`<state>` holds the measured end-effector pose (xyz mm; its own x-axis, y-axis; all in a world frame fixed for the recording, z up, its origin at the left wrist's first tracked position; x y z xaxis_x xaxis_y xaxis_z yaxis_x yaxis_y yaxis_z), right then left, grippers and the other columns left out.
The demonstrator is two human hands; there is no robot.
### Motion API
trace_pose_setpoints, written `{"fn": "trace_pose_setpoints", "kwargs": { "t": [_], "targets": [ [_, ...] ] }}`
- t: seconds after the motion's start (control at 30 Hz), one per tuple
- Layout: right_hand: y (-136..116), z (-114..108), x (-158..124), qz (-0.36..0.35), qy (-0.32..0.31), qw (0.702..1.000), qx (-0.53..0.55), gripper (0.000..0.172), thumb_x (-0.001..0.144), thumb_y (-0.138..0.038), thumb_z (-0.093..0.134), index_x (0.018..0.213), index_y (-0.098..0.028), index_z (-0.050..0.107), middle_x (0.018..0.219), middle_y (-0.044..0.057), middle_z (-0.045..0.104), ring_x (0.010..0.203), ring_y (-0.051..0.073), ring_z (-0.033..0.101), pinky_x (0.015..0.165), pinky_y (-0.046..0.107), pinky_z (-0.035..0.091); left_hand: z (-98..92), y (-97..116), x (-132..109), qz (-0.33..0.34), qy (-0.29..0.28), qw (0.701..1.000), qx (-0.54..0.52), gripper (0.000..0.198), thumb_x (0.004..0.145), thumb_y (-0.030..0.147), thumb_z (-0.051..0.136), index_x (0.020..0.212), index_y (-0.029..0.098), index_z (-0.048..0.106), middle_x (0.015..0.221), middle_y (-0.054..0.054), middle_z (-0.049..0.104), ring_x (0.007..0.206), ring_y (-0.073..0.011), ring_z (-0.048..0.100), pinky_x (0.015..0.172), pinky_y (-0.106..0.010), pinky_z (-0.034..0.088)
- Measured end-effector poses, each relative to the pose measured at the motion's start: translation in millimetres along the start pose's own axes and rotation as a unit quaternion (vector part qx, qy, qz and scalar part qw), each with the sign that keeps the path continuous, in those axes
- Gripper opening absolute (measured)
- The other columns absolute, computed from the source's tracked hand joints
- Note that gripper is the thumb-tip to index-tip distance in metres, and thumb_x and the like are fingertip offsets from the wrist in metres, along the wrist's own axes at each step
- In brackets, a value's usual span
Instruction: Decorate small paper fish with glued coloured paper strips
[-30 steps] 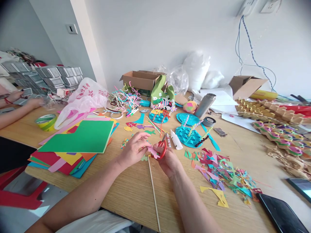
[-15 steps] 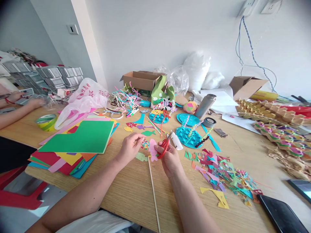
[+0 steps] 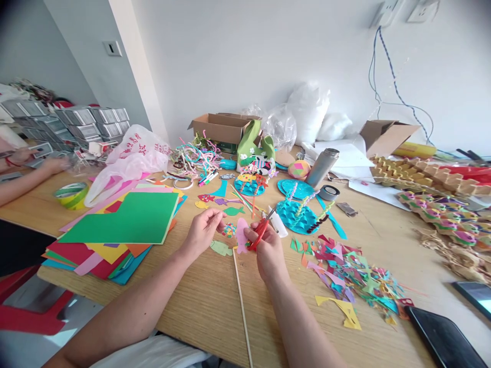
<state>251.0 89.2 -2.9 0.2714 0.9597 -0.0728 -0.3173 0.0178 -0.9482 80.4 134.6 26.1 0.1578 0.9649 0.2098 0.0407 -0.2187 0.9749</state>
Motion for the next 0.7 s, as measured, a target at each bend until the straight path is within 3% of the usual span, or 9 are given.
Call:
{"fn": "trace_pose_setpoints", "kwargs": {
  "t": [0.17, 0.33, 0.4, 0.53, 0.7],
  "targets": [
    [-2.9, 2.9, -1.8, -0.019, -0.012, 1.000, -0.012, 0.032, 0.062, -0.034, 0.082, 0.077, -0.021, 0.057, 0.064, -0.004, 0.055, 0.056, 0.010, 0.050, 0.048, 0.021, 0.038, 8.8, -2.9, -3.1, -0.042, -0.047, 0.998, 0.003, 0.051, 0.085, 0.060, 0.047, 0.070, 0.013, 0.060, 0.056, -0.002, 0.058, 0.053, -0.0117, 0.057, 0.055, -0.023, 0.047],
    [-5.8, 7.8, -4.5, -0.025, -0.029, 0.999, -0.025, 0.033, 0.060, -0.035, 0.083, 0.076, -0.021, 0.057, 0.063, -0.004, 0.054, 0.055, 0.011, 0.049, 0.047, 0.023, 0.037, 27.6, -8.8, -6.3, -0.096, -0.144, 0.978, -0.119, 0.052, 0.077, 0.060, 0.062, 0.098, 0.013, 0.062, 0.088, -0.007, 0.067, 0.068, -0.0126, 0.063, 0.063, -0.026, 0.051],
    [-6.4, 10.3, -6.2, -0.019, -0.035, 0.999, -0.031, 0.035, 0.057, -0.034, 0.084, 0.075, -0.022, 0.057, 0.063, -0.004, 0.054, 0.055, 0.012, 0.049, 0.047, 0.024, 0.038, 35.2, -14.2, -10.2, -0.134, -0.183, 0.964, -0.138, 0.053, 0.072, 0.057, 0.069, 0.100, 0.012, 0.063, 0.090, -0.008, 0.067, 0.069, -0.0131, 0.063, 0.065, -0.028, 0.052],
    [-8.5, 14.6, -8.9, -0.022, -0.042, 0.998, -0.050, 0.035, 0.054, -0.031, 0.085, 0.074, -0.023, 0.057, 0.066, -0.003, 0.056, 0.058, 0.014, 0.050, 0.049, 0.025, 0.039, 41.3, -19.0, -16.9, -0.172, -0.216, 0.953, -0.126, 0.042, 0.066, 0.044, 0.077, 0.089, 0.010, 0.067, 0.085, -0.008, 0.068, 0.074, -0.0156, 0.064, 0.068, -0.028, 0.052],
    [-10.3, 17.6, -10.3, -0.035, -0.046, 0.995, -0.084, 0.033, 0.056, -0.033, 0.085, 0.073, -0.024, 0.058, 0.067, -0.002, 0.055, 0.058, 0.015, 0.050, 0.047, 0.026, 0.040, 41.2, -17.1, -18.0, -0.171, -0.208, 0.956, -0.115, 0.024, 0.066, 0.030, 0.072, 0.081, 0.012, 0.069, 0.076, -0.005, 0.068, 0.069, -0.0141, 0.063, 0.063, -0.025, 0.048]
  ]
}}
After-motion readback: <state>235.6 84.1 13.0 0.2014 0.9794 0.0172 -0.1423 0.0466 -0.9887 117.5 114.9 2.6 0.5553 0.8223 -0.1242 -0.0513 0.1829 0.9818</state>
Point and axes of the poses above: each hand's wrist, its own x-axis towards the middle knuckle, its own z-axis out of the palm, y = z × x, the point moved 9 cm from there along x, towards the middle knuckle
